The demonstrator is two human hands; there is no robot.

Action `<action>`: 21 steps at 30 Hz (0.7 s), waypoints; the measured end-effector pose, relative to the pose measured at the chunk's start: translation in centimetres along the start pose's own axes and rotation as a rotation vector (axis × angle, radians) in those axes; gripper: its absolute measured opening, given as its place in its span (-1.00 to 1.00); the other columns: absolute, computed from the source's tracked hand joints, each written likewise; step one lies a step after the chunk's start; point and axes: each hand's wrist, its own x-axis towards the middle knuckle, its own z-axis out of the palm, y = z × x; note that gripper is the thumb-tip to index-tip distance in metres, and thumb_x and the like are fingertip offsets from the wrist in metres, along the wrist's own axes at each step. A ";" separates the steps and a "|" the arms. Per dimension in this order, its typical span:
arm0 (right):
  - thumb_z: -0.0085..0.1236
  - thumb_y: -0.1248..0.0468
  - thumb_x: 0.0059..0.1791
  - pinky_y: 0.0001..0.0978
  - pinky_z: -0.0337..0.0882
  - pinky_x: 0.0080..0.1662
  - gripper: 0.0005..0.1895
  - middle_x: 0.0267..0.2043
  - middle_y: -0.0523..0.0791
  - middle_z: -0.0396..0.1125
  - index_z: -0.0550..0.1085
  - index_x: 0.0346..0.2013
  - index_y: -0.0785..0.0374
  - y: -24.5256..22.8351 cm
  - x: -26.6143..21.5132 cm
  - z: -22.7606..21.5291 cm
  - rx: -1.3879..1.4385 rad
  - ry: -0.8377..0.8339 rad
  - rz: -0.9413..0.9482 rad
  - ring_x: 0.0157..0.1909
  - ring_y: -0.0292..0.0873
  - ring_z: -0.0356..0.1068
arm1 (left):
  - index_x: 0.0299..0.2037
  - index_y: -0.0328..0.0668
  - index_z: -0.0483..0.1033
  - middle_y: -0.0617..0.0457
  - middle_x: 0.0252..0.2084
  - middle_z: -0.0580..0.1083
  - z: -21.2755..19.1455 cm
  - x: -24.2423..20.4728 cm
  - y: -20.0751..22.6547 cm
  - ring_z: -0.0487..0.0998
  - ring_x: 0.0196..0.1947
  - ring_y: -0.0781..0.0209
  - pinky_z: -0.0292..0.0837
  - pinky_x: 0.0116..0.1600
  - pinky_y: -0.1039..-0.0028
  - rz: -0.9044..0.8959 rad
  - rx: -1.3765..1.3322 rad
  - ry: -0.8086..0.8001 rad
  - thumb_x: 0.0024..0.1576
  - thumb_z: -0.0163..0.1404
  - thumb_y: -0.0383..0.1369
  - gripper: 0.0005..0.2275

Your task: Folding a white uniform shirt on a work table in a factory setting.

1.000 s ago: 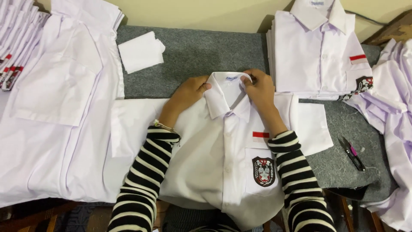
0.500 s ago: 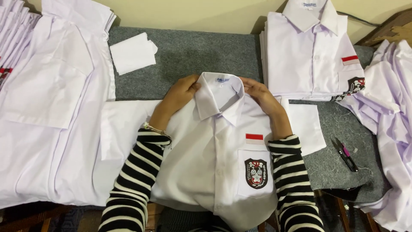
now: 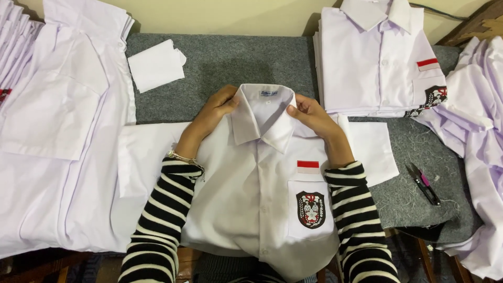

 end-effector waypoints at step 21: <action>0.19 0.17 0.11 -0.59 0.36 -0.27 -0.83 -0.50 -0.23 0.36 0.55 -0.29 0.17 -1.5 0.4 2.8 -0.124 0.258 -0.038 -0.40 -0.40 0.31 | -0.20 -0.11 0.65 -0.01 -0.39 0.61 1.1 1.8 -5.2 0.61 -0.32 0.24 0.48 -0.22 0.47 -0.035 0.229 0.315 0.27 0.10 -0.19 -0.81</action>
